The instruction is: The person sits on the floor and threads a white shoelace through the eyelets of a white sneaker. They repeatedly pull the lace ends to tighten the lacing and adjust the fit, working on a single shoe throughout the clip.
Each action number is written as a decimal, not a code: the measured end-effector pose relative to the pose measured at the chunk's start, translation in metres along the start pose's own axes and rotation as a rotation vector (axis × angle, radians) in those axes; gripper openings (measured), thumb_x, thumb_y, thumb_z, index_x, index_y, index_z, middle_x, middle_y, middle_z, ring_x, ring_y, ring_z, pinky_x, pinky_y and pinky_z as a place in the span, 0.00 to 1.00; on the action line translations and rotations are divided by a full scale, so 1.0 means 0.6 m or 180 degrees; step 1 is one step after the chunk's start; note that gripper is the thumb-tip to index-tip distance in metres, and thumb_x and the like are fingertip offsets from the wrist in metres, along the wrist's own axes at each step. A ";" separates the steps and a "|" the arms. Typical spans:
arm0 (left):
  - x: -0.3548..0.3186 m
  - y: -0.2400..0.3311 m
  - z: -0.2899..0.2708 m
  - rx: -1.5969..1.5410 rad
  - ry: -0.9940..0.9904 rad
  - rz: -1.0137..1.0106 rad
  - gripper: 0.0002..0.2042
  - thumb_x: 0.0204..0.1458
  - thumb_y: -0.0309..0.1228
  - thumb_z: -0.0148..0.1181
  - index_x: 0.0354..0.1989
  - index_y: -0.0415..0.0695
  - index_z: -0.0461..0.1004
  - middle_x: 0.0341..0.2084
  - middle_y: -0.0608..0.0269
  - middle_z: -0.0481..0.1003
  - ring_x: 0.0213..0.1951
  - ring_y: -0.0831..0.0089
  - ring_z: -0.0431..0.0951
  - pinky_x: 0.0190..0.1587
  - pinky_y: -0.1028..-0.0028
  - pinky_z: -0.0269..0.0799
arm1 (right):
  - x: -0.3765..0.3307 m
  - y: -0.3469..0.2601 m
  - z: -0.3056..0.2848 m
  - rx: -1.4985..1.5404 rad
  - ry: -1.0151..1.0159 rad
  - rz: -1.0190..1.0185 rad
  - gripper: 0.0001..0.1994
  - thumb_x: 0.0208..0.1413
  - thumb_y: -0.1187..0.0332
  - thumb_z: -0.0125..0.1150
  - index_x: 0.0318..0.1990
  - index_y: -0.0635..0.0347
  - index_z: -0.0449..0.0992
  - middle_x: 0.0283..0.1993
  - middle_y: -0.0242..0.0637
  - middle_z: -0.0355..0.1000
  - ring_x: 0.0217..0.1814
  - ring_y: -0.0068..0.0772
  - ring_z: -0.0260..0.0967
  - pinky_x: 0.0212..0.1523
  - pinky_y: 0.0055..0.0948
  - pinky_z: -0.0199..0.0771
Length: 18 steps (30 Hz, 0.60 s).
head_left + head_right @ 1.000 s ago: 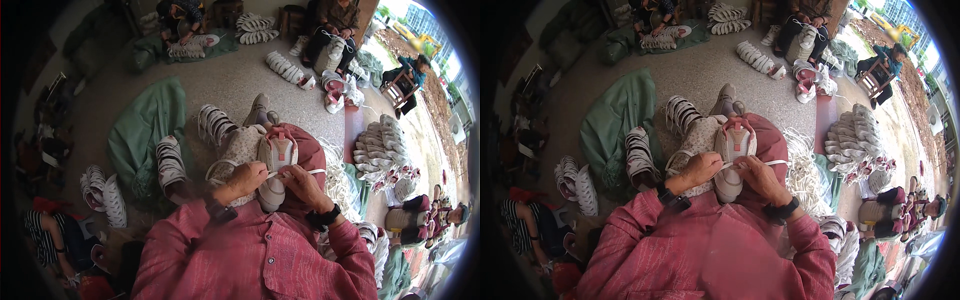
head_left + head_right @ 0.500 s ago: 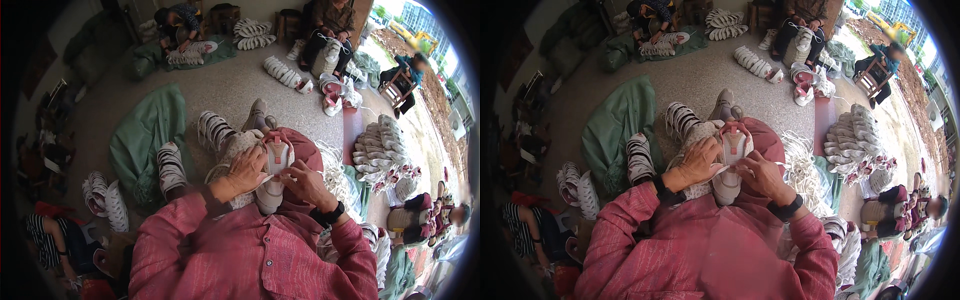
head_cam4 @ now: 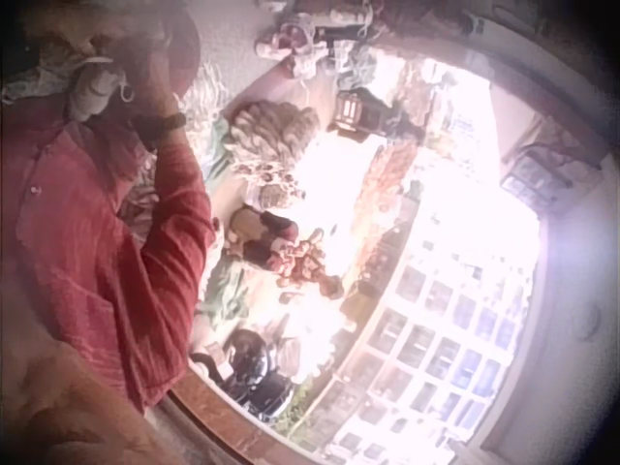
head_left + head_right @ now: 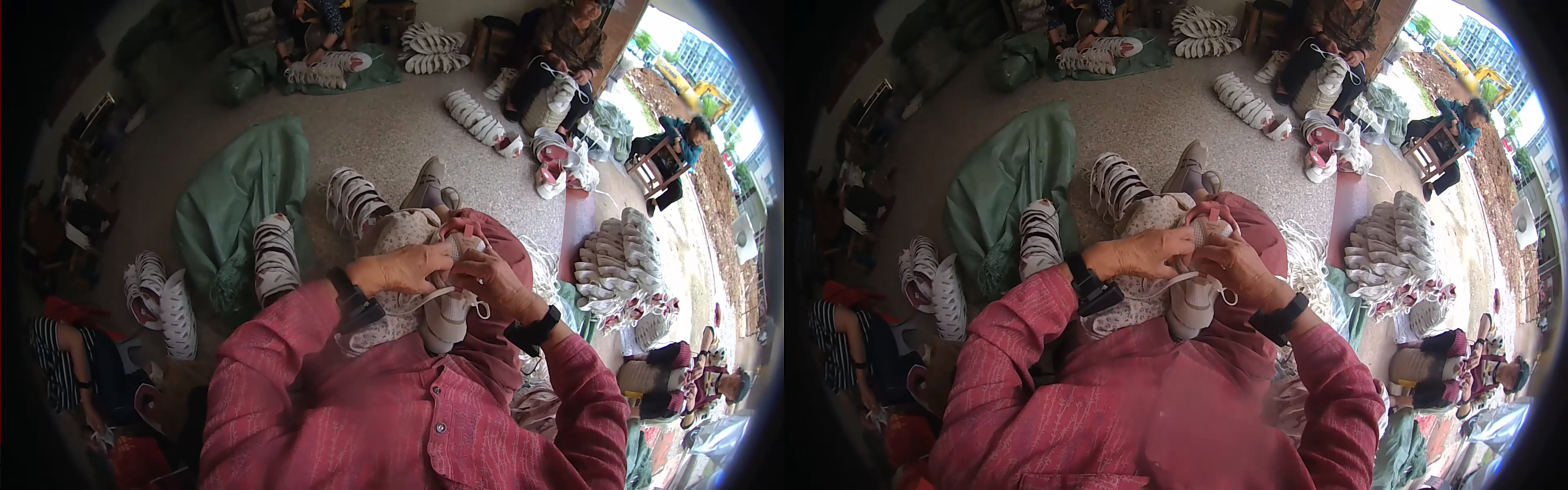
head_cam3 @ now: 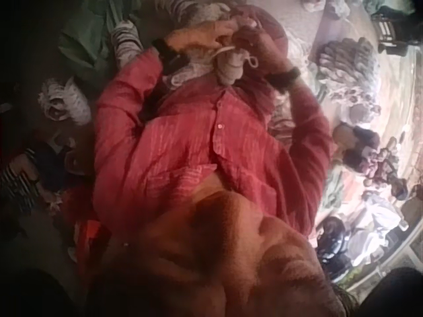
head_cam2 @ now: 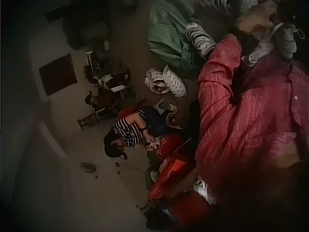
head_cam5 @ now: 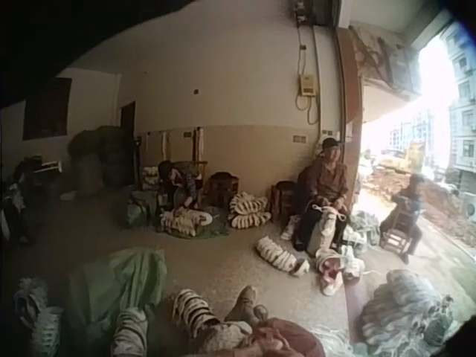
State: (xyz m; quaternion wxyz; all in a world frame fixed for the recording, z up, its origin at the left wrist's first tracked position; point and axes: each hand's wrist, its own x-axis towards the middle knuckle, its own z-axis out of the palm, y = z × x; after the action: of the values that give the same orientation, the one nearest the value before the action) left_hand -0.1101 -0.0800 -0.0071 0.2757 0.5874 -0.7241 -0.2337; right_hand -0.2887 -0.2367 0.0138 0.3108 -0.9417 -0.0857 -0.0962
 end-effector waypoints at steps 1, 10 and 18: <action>-0.002 -0.007 0.011 -0.0017 0.0123 -0.0009 0.12 0.42 0.27 0.70 0.32 0.43 0.72 0.35 0.61 0.69 0.40 0.61 0.77 0.41 0.65 0.73 | 0.005 -0.002 0.001 0.0002 -0.0032 0.0015 0.05 0.55 0.70 0.63 0.39 0.52 0.80 0.37 0.33 0.72 0.46 0.39 0.73 0.62 0.45 0.60; -0.010 -0.004 0.039 -0.0047 0.0833 0.0223 0.12 0.43 0.26 0.70 0.26 0.42 0.69 0.31 0.63 0.67 0.35 0.64 0.75 0.37 0.67 0.72 | 0.024 0.014 0.001 0.0027 -0.0352 -0.0230 0.06 0.51 0.72 0.65 0.38 0.54 0.81 0.37 0.36 0.74 0.38 0.45 0.75 0.39 0.37 0.74; -0.005 -0.002 0.039 -0.0237 0.0766 0.0017 0.11 0.41 0.27 0.70 0.24 0.42 0.70 0.33 0.60 0.68 0.37 0.58 0.76 0.39 0.63 0.72 | 0.013 0.001 0.008 -0.1370 -0.0803 -0.0540 0.15 0.48 0.74 0.63 0.45 0.57 0.76 0.47 0.42 0.68 0.46 0.42 0.74 0.44 0.39 0.72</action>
State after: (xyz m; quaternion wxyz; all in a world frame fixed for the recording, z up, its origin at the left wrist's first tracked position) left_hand -0.1243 -0.0769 -0.0253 0.3828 0.5986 -0.6782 -0.1874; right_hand -0.2802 -0.2334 0.0115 0.0810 -0.9801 -0.1800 -0.0198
